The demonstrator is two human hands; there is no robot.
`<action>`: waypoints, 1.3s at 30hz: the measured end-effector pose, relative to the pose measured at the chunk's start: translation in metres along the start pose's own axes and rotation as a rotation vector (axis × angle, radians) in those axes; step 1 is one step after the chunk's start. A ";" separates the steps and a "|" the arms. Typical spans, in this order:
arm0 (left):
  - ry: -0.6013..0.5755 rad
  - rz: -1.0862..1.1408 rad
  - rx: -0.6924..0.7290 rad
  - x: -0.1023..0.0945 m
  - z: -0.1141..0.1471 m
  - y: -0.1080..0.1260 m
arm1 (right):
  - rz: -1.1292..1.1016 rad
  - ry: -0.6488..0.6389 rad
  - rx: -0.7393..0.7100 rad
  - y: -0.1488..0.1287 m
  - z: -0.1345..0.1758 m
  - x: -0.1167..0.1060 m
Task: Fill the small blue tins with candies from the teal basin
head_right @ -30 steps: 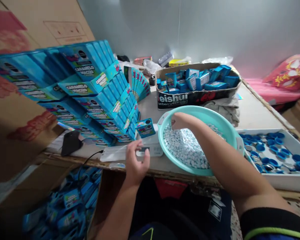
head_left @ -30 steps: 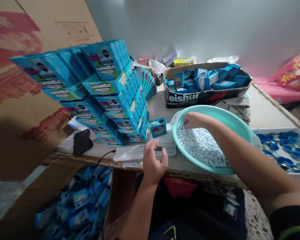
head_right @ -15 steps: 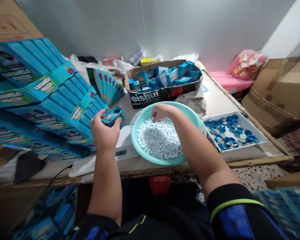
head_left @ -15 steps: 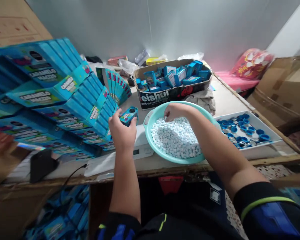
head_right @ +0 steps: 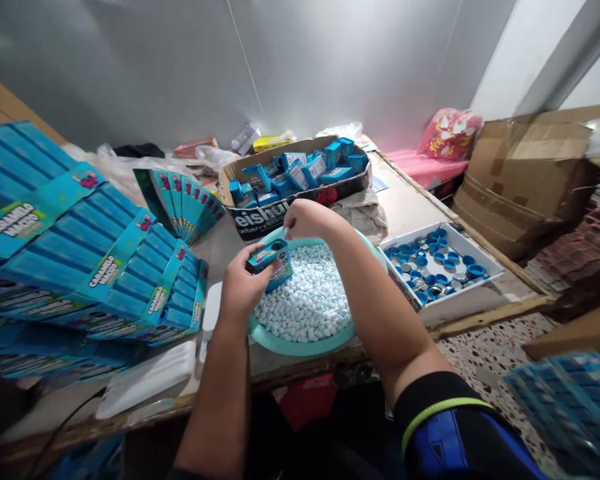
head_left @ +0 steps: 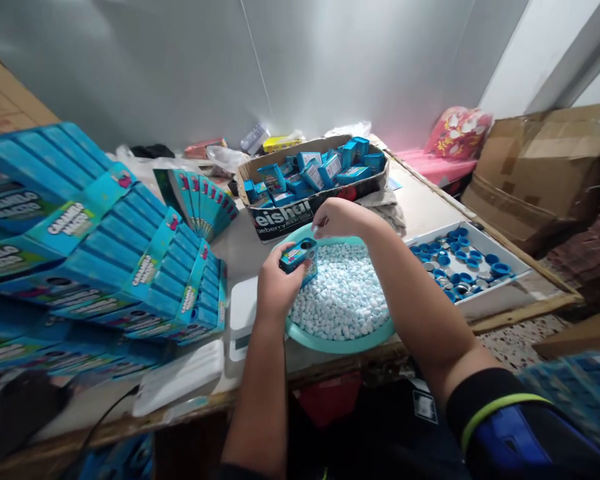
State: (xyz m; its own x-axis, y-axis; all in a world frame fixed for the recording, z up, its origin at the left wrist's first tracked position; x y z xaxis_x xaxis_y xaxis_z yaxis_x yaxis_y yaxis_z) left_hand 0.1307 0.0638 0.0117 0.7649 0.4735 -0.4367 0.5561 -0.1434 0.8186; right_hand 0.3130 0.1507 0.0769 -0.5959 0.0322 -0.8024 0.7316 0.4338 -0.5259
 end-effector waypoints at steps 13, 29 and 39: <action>-0.106 -0.007 0.110 -0.003 0.002 -0.004 | -0.201 -0.075 -0.091 -0.015 0.006 0.011; -0.107 0.014 0.105 -0.004 0.007 -0.008 | -0.271 -0.013 -0.106 -0.015 0.004 0.020; -0.054 0.047 0.066 -0.002 0.008 -0.008 | 0.241 -0.194 0.115 -0.004 -0.003 0.042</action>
State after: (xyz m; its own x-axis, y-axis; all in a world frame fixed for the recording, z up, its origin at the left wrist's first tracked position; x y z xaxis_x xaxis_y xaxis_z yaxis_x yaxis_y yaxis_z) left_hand 0.1272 0.0569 0.0028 0.8062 0.4177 -0.4190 0.5378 -0.2223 0.8132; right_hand 0.2841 0.1532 0.0466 -0.3344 -0.0555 -0.9408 0.8832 0.3299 -0.3334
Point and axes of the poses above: each hand's wrist, its own z-axis away from the middle knuckle, its own x-axis out of the palm, y = z × x, the point moved 2 cm from there along -z, towards the middle knuckle, and after that the axes turned 13 degrees about y, right-handed, at the moved point
